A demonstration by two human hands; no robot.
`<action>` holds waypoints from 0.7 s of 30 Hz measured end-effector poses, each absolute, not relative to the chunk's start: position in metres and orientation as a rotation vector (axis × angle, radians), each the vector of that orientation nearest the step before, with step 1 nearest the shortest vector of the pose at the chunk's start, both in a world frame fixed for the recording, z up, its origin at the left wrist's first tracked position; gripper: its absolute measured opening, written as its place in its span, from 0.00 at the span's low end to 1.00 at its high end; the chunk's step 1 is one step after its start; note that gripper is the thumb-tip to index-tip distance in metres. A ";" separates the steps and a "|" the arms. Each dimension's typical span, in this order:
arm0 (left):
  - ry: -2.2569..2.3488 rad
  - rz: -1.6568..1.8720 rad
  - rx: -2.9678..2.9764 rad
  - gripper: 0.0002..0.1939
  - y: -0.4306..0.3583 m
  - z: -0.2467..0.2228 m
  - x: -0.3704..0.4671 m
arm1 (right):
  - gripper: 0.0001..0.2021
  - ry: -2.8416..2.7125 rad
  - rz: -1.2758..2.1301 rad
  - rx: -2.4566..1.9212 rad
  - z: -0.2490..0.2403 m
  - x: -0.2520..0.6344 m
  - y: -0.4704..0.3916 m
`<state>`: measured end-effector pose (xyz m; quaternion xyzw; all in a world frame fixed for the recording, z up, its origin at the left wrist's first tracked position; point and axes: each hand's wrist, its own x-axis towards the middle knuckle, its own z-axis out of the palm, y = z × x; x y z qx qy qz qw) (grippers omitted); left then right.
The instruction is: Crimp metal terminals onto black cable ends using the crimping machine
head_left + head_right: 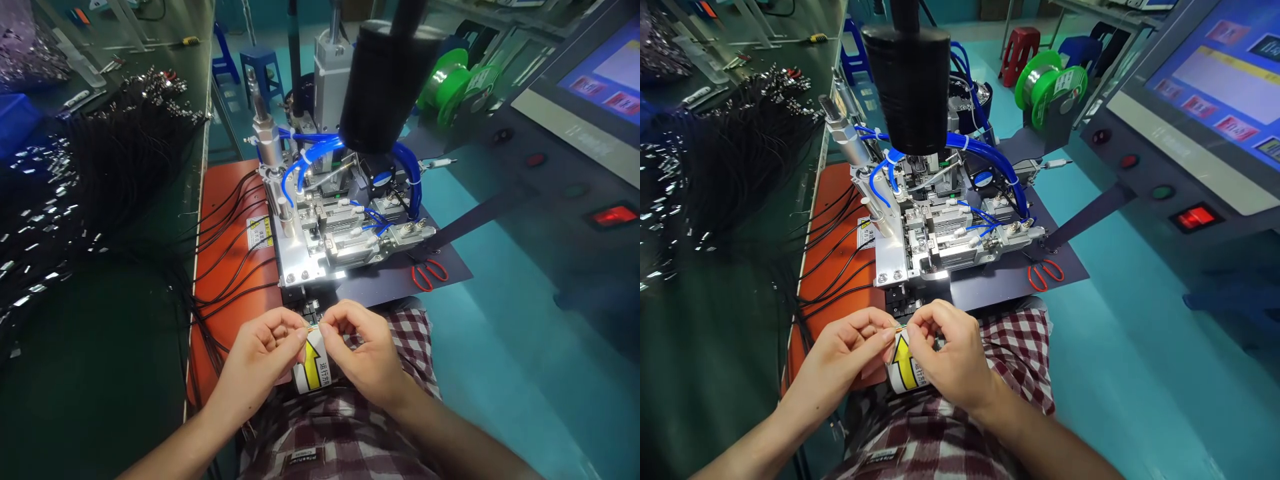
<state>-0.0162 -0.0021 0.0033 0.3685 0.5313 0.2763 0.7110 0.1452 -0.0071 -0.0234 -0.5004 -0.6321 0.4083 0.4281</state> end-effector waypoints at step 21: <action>1.202 0.608 0.810 0.12 -0.003 0.005 -0.017 | 0.06 -1.208 1.540 -1.241 -0.023 0.144 -0.004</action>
